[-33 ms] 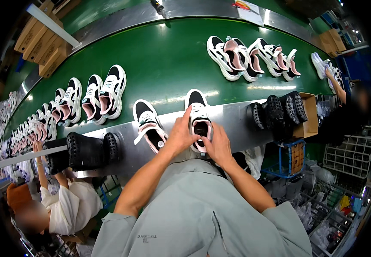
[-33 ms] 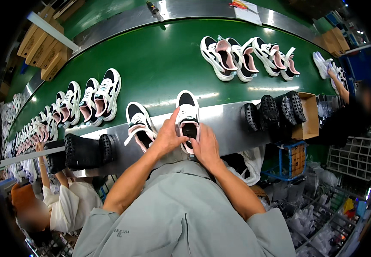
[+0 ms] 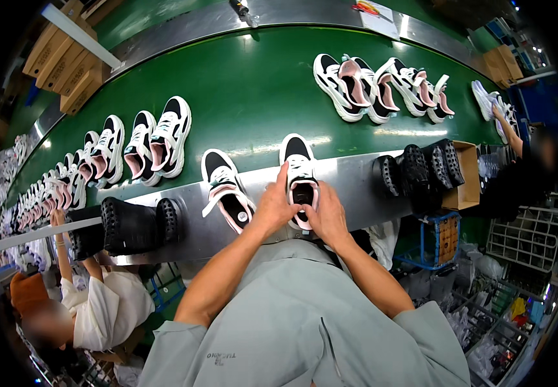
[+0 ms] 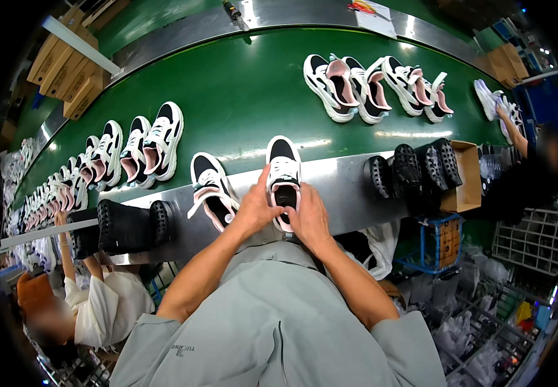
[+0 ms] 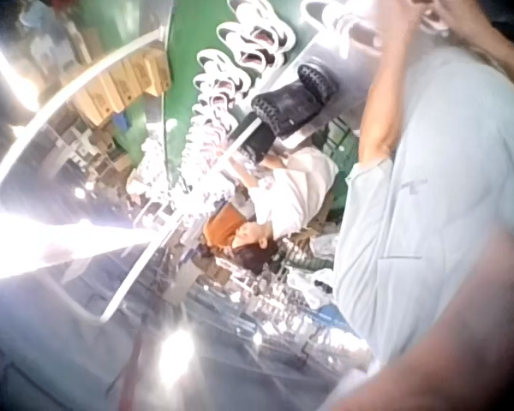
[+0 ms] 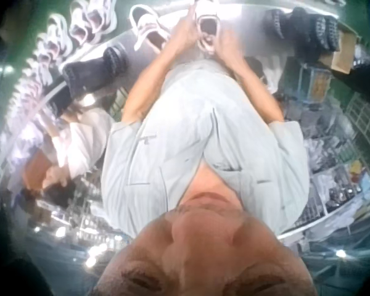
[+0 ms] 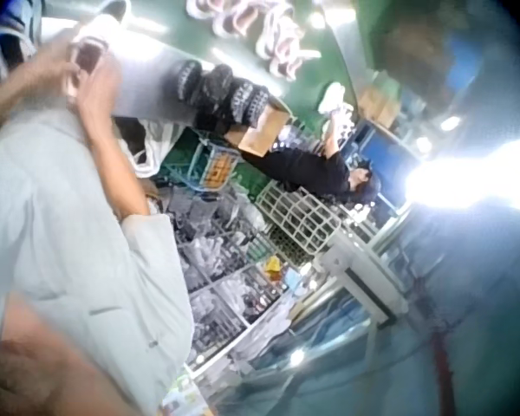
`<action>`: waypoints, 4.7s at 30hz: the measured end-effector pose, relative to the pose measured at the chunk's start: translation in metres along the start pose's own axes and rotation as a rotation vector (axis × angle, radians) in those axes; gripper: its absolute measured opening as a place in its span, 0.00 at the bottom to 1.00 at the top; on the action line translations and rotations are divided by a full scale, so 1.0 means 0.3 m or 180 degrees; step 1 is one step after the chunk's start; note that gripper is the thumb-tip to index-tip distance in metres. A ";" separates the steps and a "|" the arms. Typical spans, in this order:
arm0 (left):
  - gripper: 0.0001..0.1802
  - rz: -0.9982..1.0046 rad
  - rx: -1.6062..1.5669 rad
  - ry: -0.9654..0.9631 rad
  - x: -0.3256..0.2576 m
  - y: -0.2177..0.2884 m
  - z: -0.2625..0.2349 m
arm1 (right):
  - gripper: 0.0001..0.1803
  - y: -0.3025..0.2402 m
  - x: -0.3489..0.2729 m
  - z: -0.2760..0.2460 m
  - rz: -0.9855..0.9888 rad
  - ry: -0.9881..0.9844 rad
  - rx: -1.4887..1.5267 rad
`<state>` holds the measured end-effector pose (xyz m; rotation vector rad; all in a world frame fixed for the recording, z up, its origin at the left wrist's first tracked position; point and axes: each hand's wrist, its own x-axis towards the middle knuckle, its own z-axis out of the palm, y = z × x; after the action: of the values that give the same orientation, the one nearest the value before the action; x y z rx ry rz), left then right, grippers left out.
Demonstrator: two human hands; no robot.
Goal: The person picks up several shoes and outsoles from a conveyor belt and workstation, checking their alignment and quality by hand before placing them back onto the assembly line.
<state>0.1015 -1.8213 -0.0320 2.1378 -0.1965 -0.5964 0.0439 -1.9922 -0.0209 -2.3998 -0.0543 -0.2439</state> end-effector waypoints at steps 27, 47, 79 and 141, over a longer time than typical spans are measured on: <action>0.17 -0.0118 0.1005 0.2723 -0.571 -0.083 -0.316 | 0.22 -0.061 0.096 -0.094 0.0689 -0.1440 -0.0800; 0.23 -0.1464 0.1870 0.4728 -0.916 -0.501 -0.761 | 0.08 -0.408 0.071 0.062 0.0599 -0.1985 0.0838; 0.29 0.0611 0.0588 0.2321 -0.048 0.024 -0.175 | 0.23 -0.198 0.070 -0.235 0.0142 -0.1950 -0.0395; 0.30 -0.0600 0.0080 0.1637 -0.204 -0.103 0.047 | 0.17 -0.036 0.137 0.110 0.1620 -0.1050 0.1605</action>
<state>0.0390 -1.7917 -0.0426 2.2716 0.2844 -0.1324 0.0885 -1.9633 -0.0300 -1.8506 0.3054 0.3643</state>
